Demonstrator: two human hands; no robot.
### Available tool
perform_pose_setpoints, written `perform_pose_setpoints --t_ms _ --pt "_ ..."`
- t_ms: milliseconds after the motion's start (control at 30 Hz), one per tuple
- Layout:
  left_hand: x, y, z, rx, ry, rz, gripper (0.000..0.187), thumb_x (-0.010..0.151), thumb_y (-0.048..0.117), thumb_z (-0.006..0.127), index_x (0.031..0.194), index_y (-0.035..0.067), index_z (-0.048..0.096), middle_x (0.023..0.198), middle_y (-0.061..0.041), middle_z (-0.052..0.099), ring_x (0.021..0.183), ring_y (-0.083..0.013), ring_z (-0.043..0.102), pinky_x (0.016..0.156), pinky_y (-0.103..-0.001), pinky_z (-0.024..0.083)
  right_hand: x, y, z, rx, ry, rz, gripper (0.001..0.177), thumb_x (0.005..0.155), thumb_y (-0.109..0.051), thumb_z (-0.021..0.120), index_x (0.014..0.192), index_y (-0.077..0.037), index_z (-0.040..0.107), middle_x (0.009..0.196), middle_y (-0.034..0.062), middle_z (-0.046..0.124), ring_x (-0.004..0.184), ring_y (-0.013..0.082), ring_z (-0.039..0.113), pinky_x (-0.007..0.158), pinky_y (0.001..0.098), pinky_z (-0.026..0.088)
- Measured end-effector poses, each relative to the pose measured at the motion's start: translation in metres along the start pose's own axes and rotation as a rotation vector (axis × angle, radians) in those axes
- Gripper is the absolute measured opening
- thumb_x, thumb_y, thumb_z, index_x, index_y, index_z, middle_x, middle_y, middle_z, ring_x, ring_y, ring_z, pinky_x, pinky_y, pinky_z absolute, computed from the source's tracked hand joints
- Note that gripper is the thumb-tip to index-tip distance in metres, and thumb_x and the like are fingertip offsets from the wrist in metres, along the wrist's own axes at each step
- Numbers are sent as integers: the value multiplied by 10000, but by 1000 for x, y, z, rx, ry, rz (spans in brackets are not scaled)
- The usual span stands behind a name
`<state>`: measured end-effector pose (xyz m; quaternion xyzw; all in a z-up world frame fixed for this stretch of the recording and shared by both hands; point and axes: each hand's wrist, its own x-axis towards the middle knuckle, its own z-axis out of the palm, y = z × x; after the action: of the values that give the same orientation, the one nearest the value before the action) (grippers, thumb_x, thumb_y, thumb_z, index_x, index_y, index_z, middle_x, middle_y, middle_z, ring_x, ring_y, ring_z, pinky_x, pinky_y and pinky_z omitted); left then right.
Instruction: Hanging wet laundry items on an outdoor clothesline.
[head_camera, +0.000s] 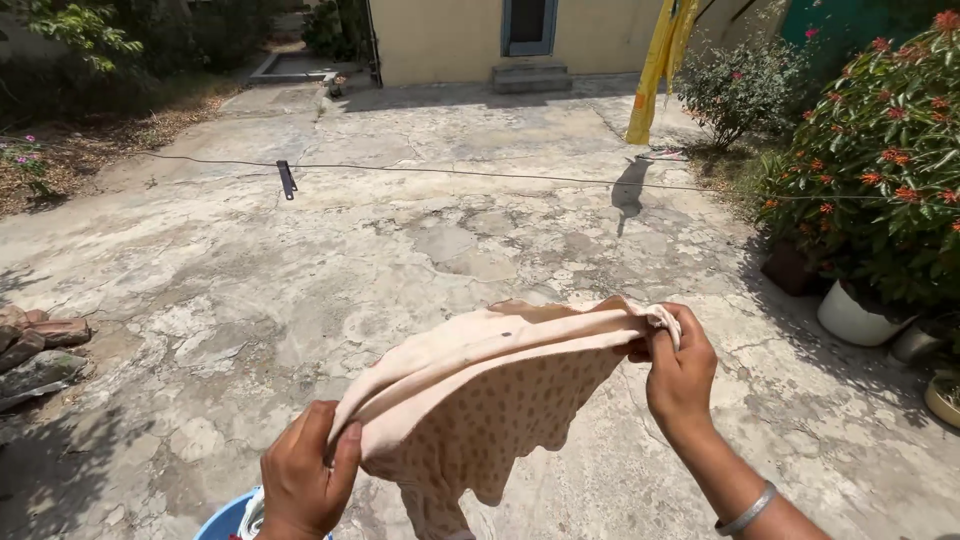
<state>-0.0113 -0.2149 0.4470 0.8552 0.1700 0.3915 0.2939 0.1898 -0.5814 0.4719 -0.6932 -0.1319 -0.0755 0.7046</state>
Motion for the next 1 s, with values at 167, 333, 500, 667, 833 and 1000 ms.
perform_pose_setpoints --t_ms 167,333,500,667,833,1000 --pt "-17 -72 50 389 -1162 297 500 832 422 757 1219 142 609 1037 -146 705 1057 -352 664 910 -473 514 -16 92 -32 -421 -280 670 205 962 -40 564 1103 27 696 856 129 708 572 270 725 516 348 530" --pt "22 -25 27 337 -994 167 473 760 159 739 1223 180 648 1123 -72 693 1105 -315 652 917 -448 522 9 83 -70 -49 -51 585 192 1005 -80 532 1129 -28 671 892 102 712 746 192 703 631 290 575" --pt "74 -16 56 130 -1056 -4 310 813 92 693 1123 90 693 1009 -97 773 957 -240 733 870 -388 569 25 32 -89 77 36 588 204 1029 -95 492 1151 -63 652 999 80 729 857 155 678 682 283 579" --pt "83 31 80 -349 -1057 -334 233 905 74 584 1103 10 688 932 -159 718 840 -283 675 782 -444 569 32 -3 -108 129 178 517 210 1060 -134 466 1167 -81 638 1044 85 682 862 170 665 716 313 603" --pt "12 51 108 -67 -371 276 233 970 97 566 1179 12 626 1020 -175 676 935 -338 635 850 -447 513 -21 41 -123 -114 144 215 173 1024 -90 527 1127 -52 661 1010 71 697 865 153 680 739 312 608" --pt "-15 84 120 312 -1091 371 319 886 110 609 1194 178 651 1141 -137 674 1044 -334 628 860 -485 511 -48 53 -171 -384 -60 568 141 970 -49 608 1089 -39 683 925 96 683 760 174 651 683 353 611"
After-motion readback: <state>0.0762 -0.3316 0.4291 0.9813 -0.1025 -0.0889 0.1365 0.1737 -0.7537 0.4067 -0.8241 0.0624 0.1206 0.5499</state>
